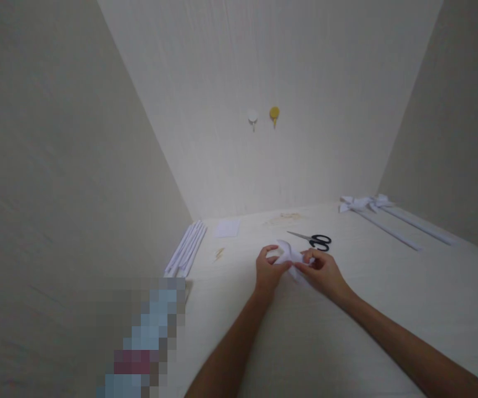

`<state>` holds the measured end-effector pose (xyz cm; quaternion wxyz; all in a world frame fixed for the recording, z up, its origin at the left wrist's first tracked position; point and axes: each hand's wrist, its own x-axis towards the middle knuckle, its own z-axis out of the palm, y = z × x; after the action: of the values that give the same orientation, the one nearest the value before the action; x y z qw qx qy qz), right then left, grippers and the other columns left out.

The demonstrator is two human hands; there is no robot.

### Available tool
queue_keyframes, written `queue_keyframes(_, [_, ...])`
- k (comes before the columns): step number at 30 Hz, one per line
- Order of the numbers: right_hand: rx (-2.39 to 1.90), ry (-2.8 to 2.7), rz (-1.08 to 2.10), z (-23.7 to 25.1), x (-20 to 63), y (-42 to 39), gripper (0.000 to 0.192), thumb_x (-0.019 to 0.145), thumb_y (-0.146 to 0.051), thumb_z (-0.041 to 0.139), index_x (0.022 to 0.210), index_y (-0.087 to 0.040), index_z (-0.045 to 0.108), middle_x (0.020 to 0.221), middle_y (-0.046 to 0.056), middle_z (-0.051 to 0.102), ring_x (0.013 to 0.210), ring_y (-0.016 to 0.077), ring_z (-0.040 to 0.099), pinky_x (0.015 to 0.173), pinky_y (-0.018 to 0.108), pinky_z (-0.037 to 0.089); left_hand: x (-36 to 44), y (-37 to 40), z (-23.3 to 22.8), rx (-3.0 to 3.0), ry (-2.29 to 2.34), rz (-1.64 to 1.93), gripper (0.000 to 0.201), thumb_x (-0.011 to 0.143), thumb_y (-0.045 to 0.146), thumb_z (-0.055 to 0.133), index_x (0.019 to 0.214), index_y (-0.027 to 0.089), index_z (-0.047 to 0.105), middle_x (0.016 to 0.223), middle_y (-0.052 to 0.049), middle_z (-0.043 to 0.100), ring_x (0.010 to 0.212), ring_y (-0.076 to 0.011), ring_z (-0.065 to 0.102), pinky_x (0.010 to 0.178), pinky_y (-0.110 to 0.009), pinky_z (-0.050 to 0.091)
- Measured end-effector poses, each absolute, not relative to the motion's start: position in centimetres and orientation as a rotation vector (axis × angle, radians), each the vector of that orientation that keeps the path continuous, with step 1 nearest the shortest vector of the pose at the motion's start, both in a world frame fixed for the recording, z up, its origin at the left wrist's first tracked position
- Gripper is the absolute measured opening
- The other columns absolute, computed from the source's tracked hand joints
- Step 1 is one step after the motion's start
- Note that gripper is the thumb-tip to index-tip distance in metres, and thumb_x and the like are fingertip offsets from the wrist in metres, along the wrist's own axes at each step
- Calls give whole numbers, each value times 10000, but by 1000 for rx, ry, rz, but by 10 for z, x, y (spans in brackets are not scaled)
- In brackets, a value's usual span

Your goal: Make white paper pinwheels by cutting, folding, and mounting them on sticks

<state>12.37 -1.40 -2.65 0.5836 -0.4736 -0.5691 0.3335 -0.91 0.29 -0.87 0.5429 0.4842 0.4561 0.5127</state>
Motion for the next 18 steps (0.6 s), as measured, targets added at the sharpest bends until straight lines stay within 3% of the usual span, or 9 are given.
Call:
queue_keyframes(3, [-985, -1314, 809, -21, 128, -19, 190, 603, -280, 636, 511, -168, 513, 851, 63, 612, 748, 165, 561, 612, 252, 429, -15, 7, -11, 1097, 1029, 1211, 491, 440, 138, 673, 889, 157, 475, 578, 2, 597, 488, -118, 535, 497, -224, 398])
queue_keyframes(6, [-920, -1263, 772, -15, 136, -23, 87, 628, -269, 626, 662, -188, 632, 975, 73, 590, 955, 199, 504, 751, 286, 408, -23, 10, -12, 1024, 930, 1197, 500, 419, 155, 693, 874, 154, 484, 613, -1, 592, 526, -113, 538, 536, -230, 406])
queue_keyframes(9, [-920, -1086, 773, -16, 142, -23, 136, 665, -317, 579, 654, -197, 641, 936, 67, 600, 836, 179, 539, 639, 270, 430, -33, 11, -10, 928, 787, 1110, 488, 412, 153, 703, 856, 154, 503, 677, -7, 592, 570, -102, 538, 564, -220, 405])
queue_keyframes(12, [-1092, -1013, 752, -22, 144, -18, 149, 587, -323, 628, 633, -181, 626, 650, 29, 600, 533, 121, 509, 489, 244, 408, -41, 10, -9, 814, 628, 1035, 500, 415, 133, 702, 881, 157, 520, 735, -7, 586, 613, -94, 537, 564, -196, 394])
queue_keyframes(18, [-1278, -1426, 744, -28, 119, 10, 118, 554, -291, 598, 580, -178, 581, 466, -12, 533, 430, 124, 455, 408, 237, 354, -48, 6, -10, 722, 343, 920, 504, 350, 155, 732, 819, 141, 547, 631, 8, 568, 495, -71, 498, 472, -173, 361])
